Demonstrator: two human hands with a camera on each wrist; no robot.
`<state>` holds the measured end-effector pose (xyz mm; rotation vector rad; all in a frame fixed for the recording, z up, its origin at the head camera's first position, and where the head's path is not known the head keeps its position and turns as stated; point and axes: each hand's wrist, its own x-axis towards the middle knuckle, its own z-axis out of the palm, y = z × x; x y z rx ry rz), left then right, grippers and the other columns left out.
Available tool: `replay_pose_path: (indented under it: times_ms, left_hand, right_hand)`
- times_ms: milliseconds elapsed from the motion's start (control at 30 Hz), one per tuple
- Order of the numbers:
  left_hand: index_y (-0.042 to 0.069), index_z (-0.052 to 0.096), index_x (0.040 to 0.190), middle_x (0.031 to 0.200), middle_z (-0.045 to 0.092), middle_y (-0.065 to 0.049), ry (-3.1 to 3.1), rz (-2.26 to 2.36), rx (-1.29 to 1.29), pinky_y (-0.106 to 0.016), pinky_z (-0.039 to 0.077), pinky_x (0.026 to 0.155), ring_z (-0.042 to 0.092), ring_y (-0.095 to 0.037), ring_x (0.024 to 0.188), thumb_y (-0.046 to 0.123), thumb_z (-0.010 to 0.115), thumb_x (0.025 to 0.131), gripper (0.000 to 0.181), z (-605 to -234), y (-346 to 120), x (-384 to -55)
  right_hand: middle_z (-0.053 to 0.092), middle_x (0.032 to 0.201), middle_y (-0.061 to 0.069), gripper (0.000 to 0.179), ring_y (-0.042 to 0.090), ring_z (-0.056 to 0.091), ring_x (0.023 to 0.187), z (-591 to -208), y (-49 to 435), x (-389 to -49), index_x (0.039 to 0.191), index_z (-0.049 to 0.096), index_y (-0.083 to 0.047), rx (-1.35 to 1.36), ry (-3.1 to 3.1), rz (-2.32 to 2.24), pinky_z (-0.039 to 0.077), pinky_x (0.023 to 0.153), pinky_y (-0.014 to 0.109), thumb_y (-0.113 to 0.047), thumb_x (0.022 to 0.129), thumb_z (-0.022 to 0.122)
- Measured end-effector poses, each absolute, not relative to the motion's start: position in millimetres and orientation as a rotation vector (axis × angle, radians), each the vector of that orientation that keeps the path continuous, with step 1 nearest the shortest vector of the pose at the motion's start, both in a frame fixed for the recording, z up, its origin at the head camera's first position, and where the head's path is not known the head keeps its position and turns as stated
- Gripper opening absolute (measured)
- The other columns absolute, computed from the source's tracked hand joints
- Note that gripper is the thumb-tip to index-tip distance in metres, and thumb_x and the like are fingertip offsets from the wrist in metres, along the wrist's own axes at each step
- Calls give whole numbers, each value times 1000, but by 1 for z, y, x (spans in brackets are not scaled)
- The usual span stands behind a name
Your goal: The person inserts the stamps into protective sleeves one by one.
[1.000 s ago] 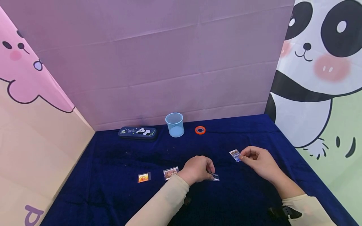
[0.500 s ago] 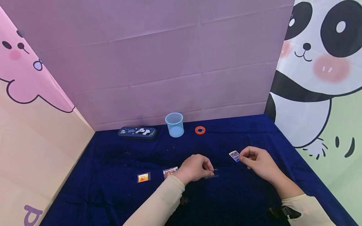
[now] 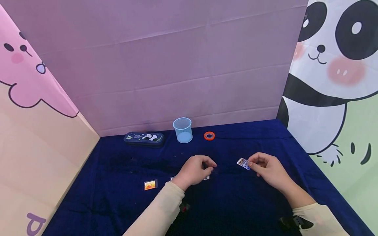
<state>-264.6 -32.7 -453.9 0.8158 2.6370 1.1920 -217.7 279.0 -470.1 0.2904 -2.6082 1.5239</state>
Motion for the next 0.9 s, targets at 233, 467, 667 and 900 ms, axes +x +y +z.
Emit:
replay_pose_path:
  times_ms: [233, 467, 667, 900]
  left_hand:
    - [24, 75, 113, 98, 68, 10, 2622, 1378, 784, -27, 45, 60, 52, -14, 71, 16, 73, 100, 15, -441, -45, -264]
    - [25, 72, 104, 96, 69, 11, 2657, 1467, 777, -27, 43, 59, 51, -14, 67, 23, 78, 98, 8, -432, -58, -265]
    - [24, 75, 102, 90, 66, 9, 2686, 1527, 783, -28, 41, 58, 50, -17, 68, 26, 76, 99, 4, -422, -70, -264]
    - [19, 78, 109, 93, 69, 7, 2692, 1646, 808, -29, 47, 65, 57, -19, 77, 16, 71, 102, 10, -408, -83, -262]
  right_hand:
    - [69, 91, 13, 14, 19, 59, 65, -469, 269, -216, 114, 76, -11, 370, -2588, 1469, 51, 56, 31, -17, 103, 69]
    - [63, 79, 8, 19, 17, 53, 60, -464, 261, -216, 117, 76, -10, 357, -2586, 1379, 43, 49, 29, -20, 102, 72]
    - [62, 77, 1, 9, 16, 49, 58, -454, 252, -216, 108, 77, -17, 381, -2553, 1307, 39, 47, 29, -20, 99, 76]
    - [63, 77, 1, 4, 19, 54, 62, -432, 238, -220, 103, 75, -21, 433, -2568, 1316, 44, 51, 29, -20, 100, 75]
